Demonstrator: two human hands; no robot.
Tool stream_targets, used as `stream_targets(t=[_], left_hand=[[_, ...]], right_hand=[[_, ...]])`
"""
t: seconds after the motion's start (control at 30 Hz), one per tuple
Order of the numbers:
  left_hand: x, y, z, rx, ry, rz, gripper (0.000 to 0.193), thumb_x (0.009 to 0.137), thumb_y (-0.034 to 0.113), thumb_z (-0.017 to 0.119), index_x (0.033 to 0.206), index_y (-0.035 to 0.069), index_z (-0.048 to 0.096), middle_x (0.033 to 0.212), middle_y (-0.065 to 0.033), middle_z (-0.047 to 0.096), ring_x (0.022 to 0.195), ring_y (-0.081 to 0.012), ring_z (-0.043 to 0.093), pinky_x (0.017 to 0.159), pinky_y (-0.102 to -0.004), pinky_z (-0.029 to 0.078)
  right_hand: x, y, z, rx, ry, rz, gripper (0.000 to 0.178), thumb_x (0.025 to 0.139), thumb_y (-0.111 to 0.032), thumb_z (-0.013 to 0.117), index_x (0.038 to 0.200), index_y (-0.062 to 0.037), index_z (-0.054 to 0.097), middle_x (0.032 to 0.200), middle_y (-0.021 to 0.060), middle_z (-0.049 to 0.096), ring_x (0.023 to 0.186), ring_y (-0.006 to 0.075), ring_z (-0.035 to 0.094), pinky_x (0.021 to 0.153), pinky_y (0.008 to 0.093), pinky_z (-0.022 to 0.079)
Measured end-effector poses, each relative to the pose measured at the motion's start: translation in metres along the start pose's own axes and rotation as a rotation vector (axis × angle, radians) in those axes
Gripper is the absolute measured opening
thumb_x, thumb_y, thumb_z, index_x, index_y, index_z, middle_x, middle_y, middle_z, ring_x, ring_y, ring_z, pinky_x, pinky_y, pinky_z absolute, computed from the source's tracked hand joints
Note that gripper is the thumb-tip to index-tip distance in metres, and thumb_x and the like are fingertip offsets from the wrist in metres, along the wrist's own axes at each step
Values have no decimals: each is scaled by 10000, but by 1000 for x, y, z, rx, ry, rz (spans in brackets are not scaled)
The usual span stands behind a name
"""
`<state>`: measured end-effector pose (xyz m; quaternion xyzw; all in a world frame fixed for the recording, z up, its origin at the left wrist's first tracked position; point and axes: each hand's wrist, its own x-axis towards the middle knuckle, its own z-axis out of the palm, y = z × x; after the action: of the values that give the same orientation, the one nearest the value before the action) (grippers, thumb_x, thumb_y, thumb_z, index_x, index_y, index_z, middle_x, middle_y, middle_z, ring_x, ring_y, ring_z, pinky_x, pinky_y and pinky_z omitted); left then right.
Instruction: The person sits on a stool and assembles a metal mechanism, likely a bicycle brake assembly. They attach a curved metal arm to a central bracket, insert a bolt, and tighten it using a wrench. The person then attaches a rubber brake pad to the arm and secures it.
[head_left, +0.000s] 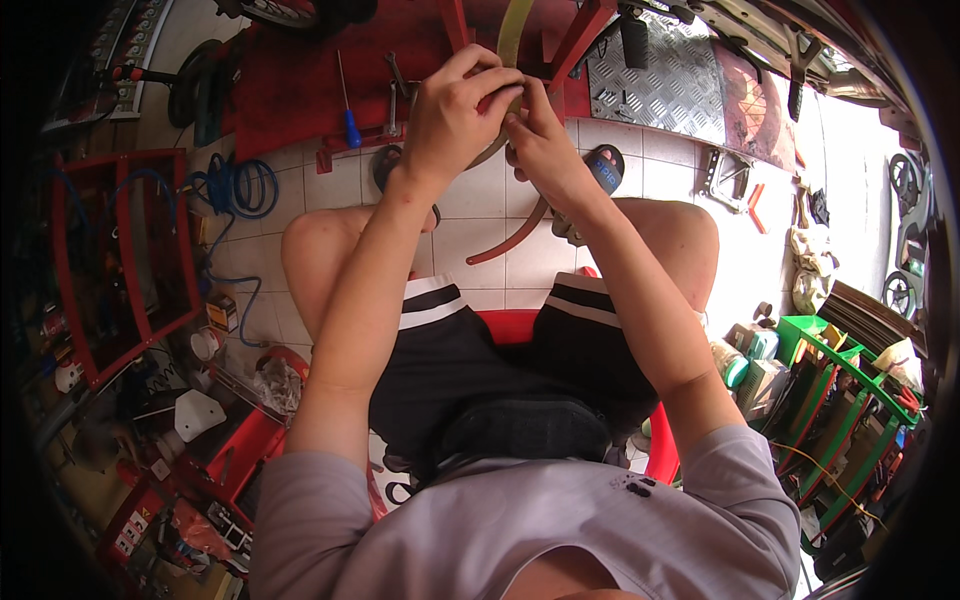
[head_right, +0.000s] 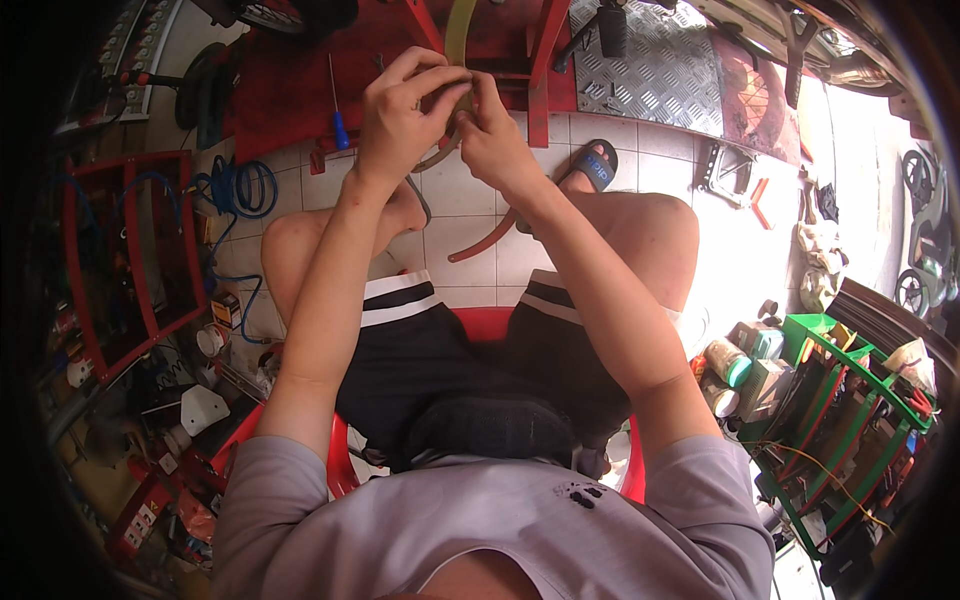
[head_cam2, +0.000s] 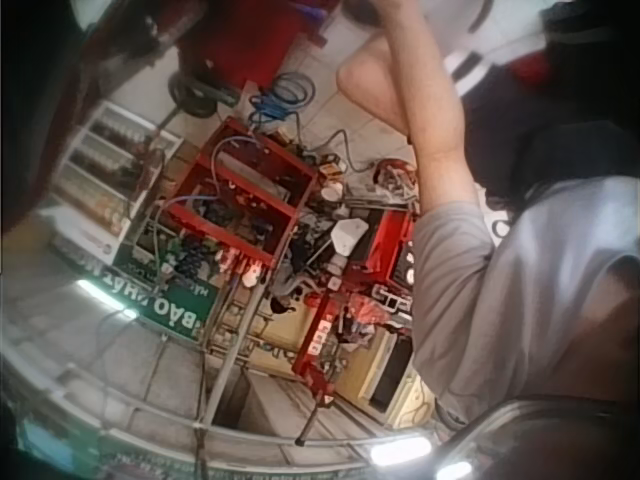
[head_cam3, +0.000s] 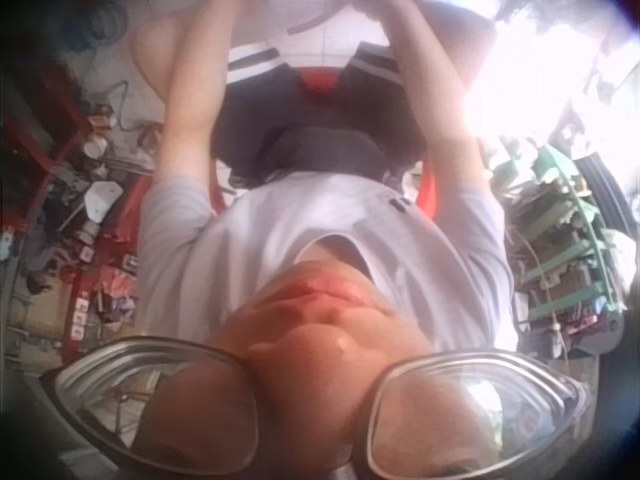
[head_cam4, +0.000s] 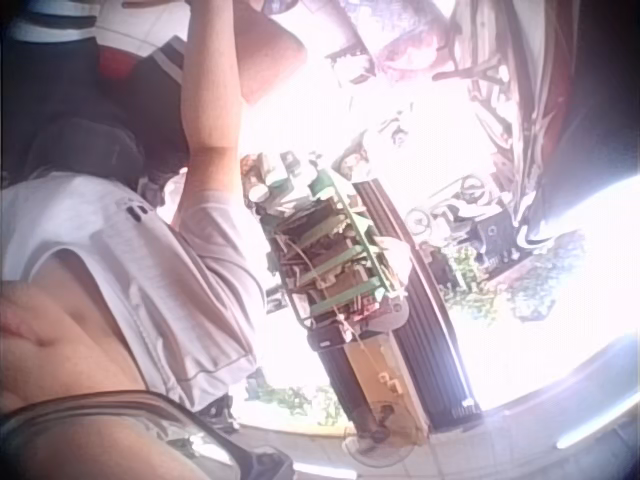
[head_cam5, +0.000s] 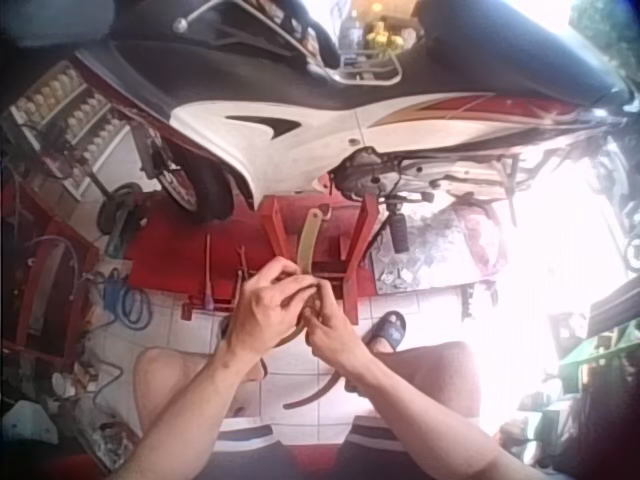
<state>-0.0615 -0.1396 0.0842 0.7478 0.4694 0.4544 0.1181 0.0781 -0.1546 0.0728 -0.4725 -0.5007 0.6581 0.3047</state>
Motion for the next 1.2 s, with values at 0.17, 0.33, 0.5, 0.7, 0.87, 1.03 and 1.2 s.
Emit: stream_targets(t=[0.17, 0.33, 0.5, 0.7, 0.87, 1.03, 1.2], left_hand=[[0, -3, -1, -3, 28, 33, 185, 730, -9, 658, 912, 29, 660, 848, -81, 612, 677, -242, 627, 585, -316, 507], [4, 3, -1, -18, 75, 0, 130, 761, 18, 679, 885, 24, 644, 786, -66, 638, 587, -160, 620, 512, -259, 475], [5, -4, -6, -134, 174, -285, 134, 874, 124, 640, 915, 0, 614, 704, -20, 639, 593, -51, 589, 521, -199, 457], [2, -39, -27, -669, 82, -874, 136, 941, 145, 531, 967, 20, 575, 878, -68, 634, 742, -140, 644, 581, -231, 470], [0, -21, -11, -1214, -48, -994, 143, 976, 155, 445, 973, 27, 508, 1129, -209, 595, 1077, -289, 580, 935, -399, 466], [-1, -12, 10, -1257, -83, -1101, 248, 990, 158, 368, 1091, -25, 503, 1106, -186, 602, 1026, -268, 593, 928, -384, 468], [-3, -10, 10, -1371, -4, -1246, 308, 998, 181, 303, 1119, -22, 501, 1079, -166, 613, 1025, -259, 584, 910, -393, 464]], right_hand=[[3, 5, -1, 13, 11, -12, 341, 950, -126, 405, 1277, -173, 322, 842, -7, 447, 595, 47, 407, 468, 192, 328], [1, 6, 0, 4, 31, -63, 349, 953, -125, 404, 1288, -176, 323, 852, -3, 463, 595, 52, 410, 473, 197, 338], [0, 5, 2, -86, 19, -103, 383, 901, -80, 408, 1277, -91, 334, 1051, 188, 579, 942, 289, 578, 831, 373, 428], [-6, -9, -6, -41, -15, -47, 361, 898, -88, 399, 1254, -62, 350, 1049, 218, 599, 982, 309, 597, 874, 400, 428], [-4, -4, -15, 11, 45, -26, 319, 898, -164, 418, 1171, -22, 503, 1026, 156, 608, 921, 255, 577, 829, 359, 438], [-7, -10, -16, -42, -16, 81, 362, 865, -255, 417, 1081, 5, 548, 911, 129, 602, 840, 220, 554, 737, 340, 441], [-4, 0, -9, -61, -14, 35, 346, 863, -268, 415, 1012, 13, 551, 741, 85, 550, 702, 178, 533, 619, 316, 435]])
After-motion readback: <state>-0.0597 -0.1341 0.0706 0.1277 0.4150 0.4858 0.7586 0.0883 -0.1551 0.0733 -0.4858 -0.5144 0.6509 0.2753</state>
